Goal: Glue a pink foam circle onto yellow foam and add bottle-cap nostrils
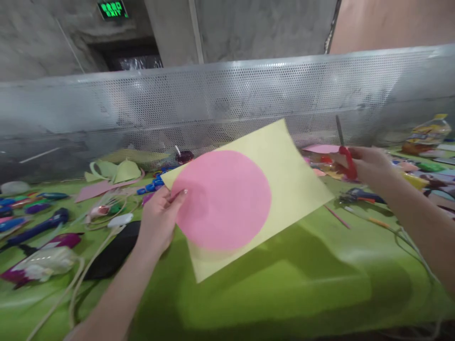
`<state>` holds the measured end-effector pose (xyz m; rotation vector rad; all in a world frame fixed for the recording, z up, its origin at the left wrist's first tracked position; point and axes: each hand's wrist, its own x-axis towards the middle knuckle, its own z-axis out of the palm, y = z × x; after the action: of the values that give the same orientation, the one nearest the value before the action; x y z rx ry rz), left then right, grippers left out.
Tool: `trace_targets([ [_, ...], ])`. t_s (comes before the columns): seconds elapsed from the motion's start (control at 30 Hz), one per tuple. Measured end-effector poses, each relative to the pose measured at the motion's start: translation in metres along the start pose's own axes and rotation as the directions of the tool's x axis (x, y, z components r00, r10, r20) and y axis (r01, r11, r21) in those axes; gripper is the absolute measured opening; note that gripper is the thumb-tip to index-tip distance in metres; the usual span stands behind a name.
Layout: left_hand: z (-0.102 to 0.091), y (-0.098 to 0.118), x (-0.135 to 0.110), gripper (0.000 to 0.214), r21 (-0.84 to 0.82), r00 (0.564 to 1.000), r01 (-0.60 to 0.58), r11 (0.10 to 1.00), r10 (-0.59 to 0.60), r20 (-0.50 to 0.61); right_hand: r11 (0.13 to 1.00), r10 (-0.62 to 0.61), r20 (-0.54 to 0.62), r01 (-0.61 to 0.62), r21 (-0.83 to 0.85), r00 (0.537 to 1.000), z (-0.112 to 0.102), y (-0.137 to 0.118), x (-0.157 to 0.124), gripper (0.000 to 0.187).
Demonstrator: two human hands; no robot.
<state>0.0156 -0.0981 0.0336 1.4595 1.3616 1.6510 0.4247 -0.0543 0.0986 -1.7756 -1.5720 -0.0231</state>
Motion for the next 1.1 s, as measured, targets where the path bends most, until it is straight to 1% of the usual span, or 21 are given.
trace_targets([
  [0.03,-0.006,-0.005,0.006,0.032,-0.031,0.996,0.07,0.997,-0.069,0.05,0.996,0.011,0.026,-0.014,0.091,1.0,0.002,-0.005,-0.01,0.04],
  [0.1,-0.017,-0.016,0.012,0.031,0.042,0.978,0.168,0.985,-0.172,0.117,0.971,0.059,0.061,-0.071,0.229,0.996,0.005,-0.015,-0.026,0.042],
  [0.13,-0.021,-0.021,0.013,0.031,0.106,0.97,0.185,0.977,-0.199,0.139,0.957,0.064,0.067,-0.08,0.277,0.996,0.004,-0.019,-0.03,0.042],
  [0.2,-0.025,-0.03,0.011,0.036,0.205,0.962,0.174,0.963,-0.21,0.172,0.936,0.061,0.055,-0.076,0.343,0.997,0.002,-0.025,-0.033,0.041],
  [0.3,-0.021,-0.039,0.001,0.039,0.254,0.948,0.164,0.953,-0.224,0.228,0.93,0.051,0.007,-0.05,0.363,0.999,-0.004,-0.031,-0.029,0.038],
  [0.37,-0.011,-0.041,-0.009,0.036,0.27,0.933,0.174,0.947,-0.246,0.263,0.932,0.055,-0.017,-0.045,0.36,0.998,-0.008,-0.035,-0.027,0.036],
  [0.43,0.005,-0.04,-0.022,0.032,0.259,0.907,0.179,0.949,-0.261,0.33,0.937,0.055,-0.037,-0.039,0.347,0.998,-0.011,-0.04,-0.028,0.035],
  [0.47,0.014,-0.039,-0.029,0.03,0.241,0.887,0.181,0.953,-0.264,0.379,0.94,0.055,-0.04,-0.038,0.339,0.998,-0.011,-0.042,-0.029,0.036],
  [0.53,0.033,-0.036,-0.044,0.026,0.204,0.833,0.196,0.959,-0.273,0.481,0.942,0.048,-0.037,-0.033,0.334,0.998,-0.01,-0.047,-0.032,0.038],
  [0.6,0.049,-0.032,-0.055,0.024,0.164,0.767,0.246,0.955,-0.295,0.57,0.936,0.024,-0.002,-0.022,0.351,1.0,-0.007,-0.051,-0.034,0.041],
  [0.63,0.055,-0.03,-0.057,0.023,0.139,0.742,0.278,0.951,-0.304,0.597,0.932,0.004,0.025,-0.013,0.362,1.0,-0.004,-0.051,-0.034,0.041],
  [0.67,0.058,-0.028,-0.057,0.023,0.113,0.729,0.307,0.945,-0.309,0.611,0.93,-0.023,0.056,0.001,0.367,0.998,-0.001,-0.051,-0.034,0.041],
  [0.7,0.059,-0.026,-0.055,0.023,0.089,0.729,0.332,0.939,-0.315,0.608,0.93,-0.05,0.088,0.015,0.366,0.995,0.002,-0.049,-0.033,0.041],
  [0.73,0.058,-0.025,-0.05,0.024,0.065,0.74,0.351,0.934,-0.32,0.592,0.933,-0.074,0.118,0.027,0.359,0.99,0.005,-0.046,-0.032,0.04],
  [0.8,0.047,-0.025,-0.036,0.026,0.026,0.779,0.369,0.929,-0.325,0.536,0.94,-0.101,0.161,0.041,0.339,0.982,0.013,-0.038,-0.029,0.039],
  [0.87,0.029,-0.03,-0.019,0.03,-0.015,0.833,0.36,0.933,-0.314,0.456,0.955,-0.106,0.197,0.044,0.293,0.975,0.022,-0.03,-0.027,0.039],
  [0.93,0.008,-0.04,-0.002,0.032,-0.045,0.89,0.343,0.938,-0.309,0.335,0.964,-0.087,0.24,0.021,0.266,0.967,0.033,-0.022,-0.025,0.039],
  [0.97,-0.002,-0.045,0.005,0.034,-0.057,0.905,0.346,0.937,-0.317,0.285,0.964,-0.074,0.265,0.001,0.267,0.961,0.04,-0.02,-0.024,0.038],
  [1.0,-0.011,-0.051,0.012,0.036,-0.072,0.915,0.351,0.934,-0.325,0.238,0.96,-0.063,0.289,-0.022,0.279,0.955,0.047,-0.017,-0.023,0.038],
  [1.1,-0.03,-0.067,0.024,0.036,-0.095,0.92,0.378,0.921,-0.362,0.147,0.938,-0.066,0.357,-0.064,0.341,0.932,0.072,-0.014,-0.019,0.035],
])
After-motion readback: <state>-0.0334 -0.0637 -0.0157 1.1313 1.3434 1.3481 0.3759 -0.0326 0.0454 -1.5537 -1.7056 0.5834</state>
